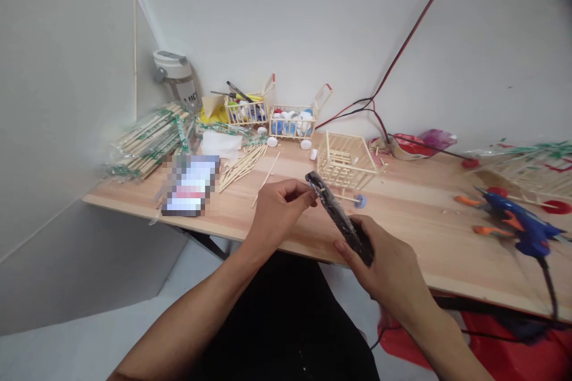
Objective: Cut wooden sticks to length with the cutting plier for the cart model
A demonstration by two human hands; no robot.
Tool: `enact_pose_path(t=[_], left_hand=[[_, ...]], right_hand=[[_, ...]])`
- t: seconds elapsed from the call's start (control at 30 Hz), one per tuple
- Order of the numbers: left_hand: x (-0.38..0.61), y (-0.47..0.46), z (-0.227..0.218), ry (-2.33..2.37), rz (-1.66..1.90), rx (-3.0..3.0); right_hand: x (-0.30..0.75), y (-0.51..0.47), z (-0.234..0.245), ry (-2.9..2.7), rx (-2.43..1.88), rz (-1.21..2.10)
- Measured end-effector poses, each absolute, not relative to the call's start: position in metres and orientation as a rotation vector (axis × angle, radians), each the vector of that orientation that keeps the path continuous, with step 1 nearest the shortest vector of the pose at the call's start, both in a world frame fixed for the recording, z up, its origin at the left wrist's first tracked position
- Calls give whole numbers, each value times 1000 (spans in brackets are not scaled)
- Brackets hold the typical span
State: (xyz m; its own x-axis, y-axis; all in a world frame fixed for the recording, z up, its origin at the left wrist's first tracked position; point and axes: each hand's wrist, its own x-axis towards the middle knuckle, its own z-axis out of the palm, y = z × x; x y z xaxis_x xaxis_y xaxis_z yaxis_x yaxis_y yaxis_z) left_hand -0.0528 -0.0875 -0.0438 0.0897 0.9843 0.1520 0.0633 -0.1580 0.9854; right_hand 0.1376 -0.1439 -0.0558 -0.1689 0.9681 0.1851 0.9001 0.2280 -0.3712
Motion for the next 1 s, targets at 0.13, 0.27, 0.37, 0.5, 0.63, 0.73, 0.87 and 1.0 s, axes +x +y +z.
enact_pose_path(t=[0.13,0.27,0.37,0.5,0.63,0.73,0.87,1.0], left_hand=[[-55,-91,-51,1194,1235,1444],[-59,-94,-54,1279,1261,1491],[-63,-96,-56,1348,1255,1490],[-67,-97,-64,1403,1288,1480],[-69,-93,-74,1448,1321,1493],[-70,-89,-80,1460,1330,1487],[-73,-87,-82,1454,1317,1487],[-74,-87,-83,1457,1308,1510]], right_hand=[[132,-141,-58,-2157,-1746,404],[124,-137,-57,-2195,-1789,478],[118,-134,-56,-2238,-1823,485],[111,-129,-55,-2288,-1852,481],[104,-121,-55,-2311,-1826,461],[101,-115,-56,-2335,-1818,450],[100,-109,-58,-2367,-1816,463],[100,-106,-59,-2395,-1827,465]])
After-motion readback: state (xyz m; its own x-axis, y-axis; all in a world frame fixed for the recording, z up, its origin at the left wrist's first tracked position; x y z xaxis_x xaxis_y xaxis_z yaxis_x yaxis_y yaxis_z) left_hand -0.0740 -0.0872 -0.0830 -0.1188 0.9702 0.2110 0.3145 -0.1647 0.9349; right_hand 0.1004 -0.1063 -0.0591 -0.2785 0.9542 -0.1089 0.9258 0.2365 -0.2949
